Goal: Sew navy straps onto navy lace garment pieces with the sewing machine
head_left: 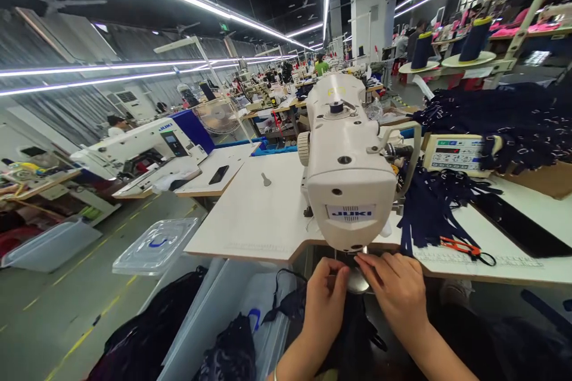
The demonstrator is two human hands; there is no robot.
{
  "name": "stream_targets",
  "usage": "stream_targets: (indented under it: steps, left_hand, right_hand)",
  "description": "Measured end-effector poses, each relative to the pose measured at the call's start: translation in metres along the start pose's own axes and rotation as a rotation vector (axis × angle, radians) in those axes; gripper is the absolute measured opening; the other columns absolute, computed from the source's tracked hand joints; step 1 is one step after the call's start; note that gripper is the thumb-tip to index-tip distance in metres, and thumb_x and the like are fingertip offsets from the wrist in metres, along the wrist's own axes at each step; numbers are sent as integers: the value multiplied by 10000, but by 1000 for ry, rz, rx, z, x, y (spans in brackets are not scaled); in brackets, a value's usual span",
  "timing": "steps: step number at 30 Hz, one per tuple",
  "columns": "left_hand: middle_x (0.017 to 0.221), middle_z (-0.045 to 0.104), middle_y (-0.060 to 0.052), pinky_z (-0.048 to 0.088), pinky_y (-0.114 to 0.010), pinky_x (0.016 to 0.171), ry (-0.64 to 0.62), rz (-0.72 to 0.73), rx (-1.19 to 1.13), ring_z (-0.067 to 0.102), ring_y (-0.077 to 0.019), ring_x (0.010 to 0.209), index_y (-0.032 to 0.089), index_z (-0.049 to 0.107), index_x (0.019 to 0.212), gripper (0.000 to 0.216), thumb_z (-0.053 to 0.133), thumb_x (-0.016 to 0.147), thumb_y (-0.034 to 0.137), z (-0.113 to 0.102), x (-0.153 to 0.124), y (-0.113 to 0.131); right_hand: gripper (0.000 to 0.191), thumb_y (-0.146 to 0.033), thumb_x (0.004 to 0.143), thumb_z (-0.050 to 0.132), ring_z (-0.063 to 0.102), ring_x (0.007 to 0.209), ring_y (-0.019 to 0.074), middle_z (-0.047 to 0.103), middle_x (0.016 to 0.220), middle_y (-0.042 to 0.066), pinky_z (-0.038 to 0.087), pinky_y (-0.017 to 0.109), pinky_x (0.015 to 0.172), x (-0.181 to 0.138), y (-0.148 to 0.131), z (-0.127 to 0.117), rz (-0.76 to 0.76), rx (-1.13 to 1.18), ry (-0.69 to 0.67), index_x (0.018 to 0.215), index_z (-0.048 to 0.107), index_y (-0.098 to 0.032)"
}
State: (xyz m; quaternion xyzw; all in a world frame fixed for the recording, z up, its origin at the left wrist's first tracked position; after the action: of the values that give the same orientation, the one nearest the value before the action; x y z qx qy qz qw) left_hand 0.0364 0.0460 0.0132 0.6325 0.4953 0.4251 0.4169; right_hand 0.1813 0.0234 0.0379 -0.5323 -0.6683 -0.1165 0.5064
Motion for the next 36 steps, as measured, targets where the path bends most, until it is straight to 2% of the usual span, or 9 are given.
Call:
stream_targets:
  steps: [6,11,26,36]
  left_hand:
    - [658,464,43,285,-198,491,-39,-9,-48,381,-83,534,177,535,845,264,494,940,419,0,-1,-5]
    - [674,487,35,304,-201,508,-65,-6,-80,410,-90,556,176,537,848,246,497,941,401,0,-1,-5]
    - [682,497,32,320,-198,515,-81,-12,-109,404,-88,558,179,539,848,196,502,943,346,-1,-1,-3]
    - [696,513,17,324,-204,514,-73,-7,-93,429,-95,572,173,555,833,220,513,938,361,-2,0,-2]
  right_hand:
    - [65,-234,884,643,512,609,158,634,629,-6,344,325,683,1,-3,0,-5,-69,0,868,695,-198]
    - [43,-211,874,655,529,643,167,659,658,-1,344,331,700,4,-7,0,-32,-78,-4,854,693,-204]
    - [47,-166,838,690,512,615,172,619,601,-5,354,343,676,9,-13,3,-126,-189,-16,815,652,-181]
    - [53,-174,842,683,500,607,172,619,606,-6,350,348,672,8,-12,5,-122,-186,-27,804,650,-188]
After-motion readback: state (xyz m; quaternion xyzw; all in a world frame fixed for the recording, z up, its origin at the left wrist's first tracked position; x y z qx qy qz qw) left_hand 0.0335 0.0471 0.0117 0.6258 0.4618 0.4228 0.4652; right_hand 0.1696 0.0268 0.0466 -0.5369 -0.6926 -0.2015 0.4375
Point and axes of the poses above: each hand's wrist, its own x-axis towards the middle knuckle, its own z-axis out of the palm, y = z × x, the point moved 4 cm from there along x, towards the middle knuckle
